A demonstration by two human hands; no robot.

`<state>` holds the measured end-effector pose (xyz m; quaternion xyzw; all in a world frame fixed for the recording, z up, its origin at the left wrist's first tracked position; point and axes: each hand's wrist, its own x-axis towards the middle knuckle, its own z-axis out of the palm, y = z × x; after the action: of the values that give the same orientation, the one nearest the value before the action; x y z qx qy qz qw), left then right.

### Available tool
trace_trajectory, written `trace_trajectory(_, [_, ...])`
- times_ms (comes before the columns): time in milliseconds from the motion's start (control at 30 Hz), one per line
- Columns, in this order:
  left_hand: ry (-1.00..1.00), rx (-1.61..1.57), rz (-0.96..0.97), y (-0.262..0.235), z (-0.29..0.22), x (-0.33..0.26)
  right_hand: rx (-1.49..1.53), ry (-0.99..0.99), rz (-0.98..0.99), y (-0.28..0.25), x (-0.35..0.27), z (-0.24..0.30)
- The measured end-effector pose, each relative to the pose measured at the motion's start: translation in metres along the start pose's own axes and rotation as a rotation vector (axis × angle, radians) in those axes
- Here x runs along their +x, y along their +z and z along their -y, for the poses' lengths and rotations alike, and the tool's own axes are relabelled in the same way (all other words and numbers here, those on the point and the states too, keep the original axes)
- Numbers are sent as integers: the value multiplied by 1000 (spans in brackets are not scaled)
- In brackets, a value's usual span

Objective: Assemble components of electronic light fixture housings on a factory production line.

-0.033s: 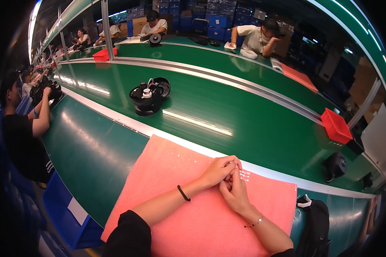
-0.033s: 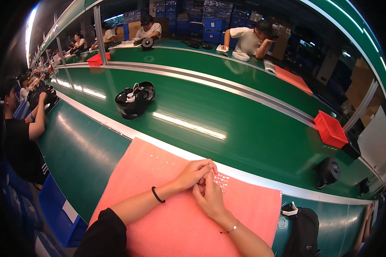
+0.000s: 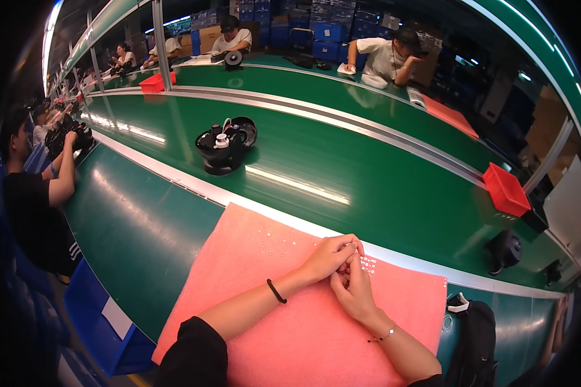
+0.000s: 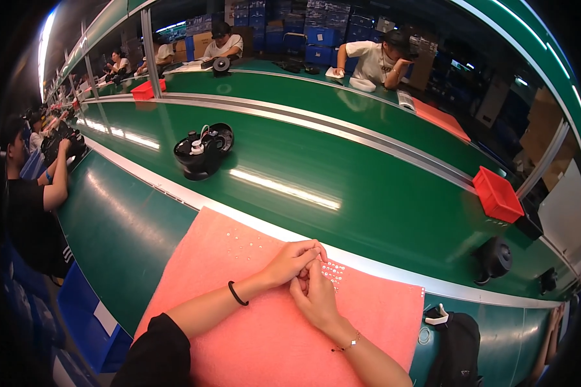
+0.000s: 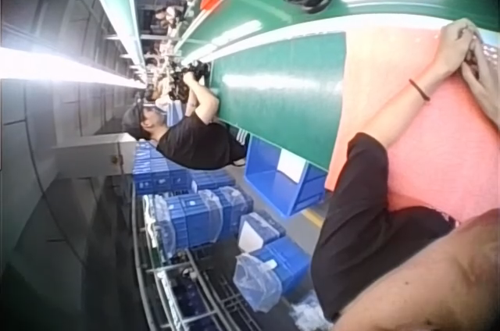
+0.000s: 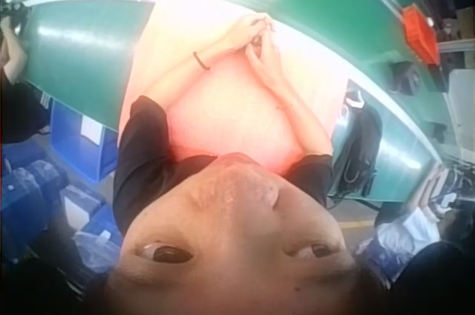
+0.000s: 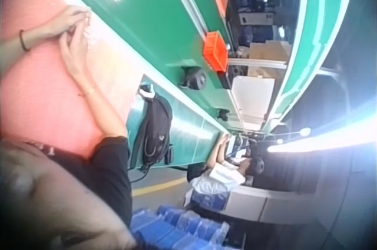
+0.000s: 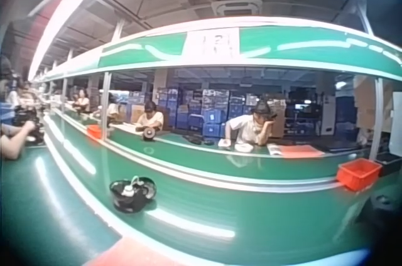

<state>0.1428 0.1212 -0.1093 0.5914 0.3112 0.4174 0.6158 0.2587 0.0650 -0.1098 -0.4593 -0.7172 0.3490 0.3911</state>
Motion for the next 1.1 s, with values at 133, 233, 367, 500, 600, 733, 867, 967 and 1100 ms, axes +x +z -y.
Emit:
trace_trajectory(133, [-12, 17, -9, -2, -3, -2, -3, -15, 0, 2, 0, 2])
trace_trajectory(233, [-2, 5, 0, -3, 1, 0, -7, -19, -12, 2, 1, -1])
trace_trajectory(367, [6, 30, -29, -3, -4, 1, 25, -44, -65, 2, 4, 0])
trace_trajectory(500, [342, 116, -640, -40, -3, 22, -107, -129, 14, 6, 3, 9])
trace_trajectory(600, [519, 470, -1338, -129, -14, 52, -206, -273, -21, 4, 2, 12])
trace_trajectory(733, [342, -230, -1269, -225, 14, 36, -322, -340, 45, 16, -2, 17])
trace_trajectory(867, [189, -579, -1203, -219, 13, 33, -343, -351, 51, 18, -5, 22])
trace_trajectory(967, [191, -551, -1144, -212, -9, 24, -374, -324, 64, 21, -4, 25])
trace_trajectory(1100, [155, -466, -1176, -244, -5, 18, -371, -302, 59, 29, 2, 34])
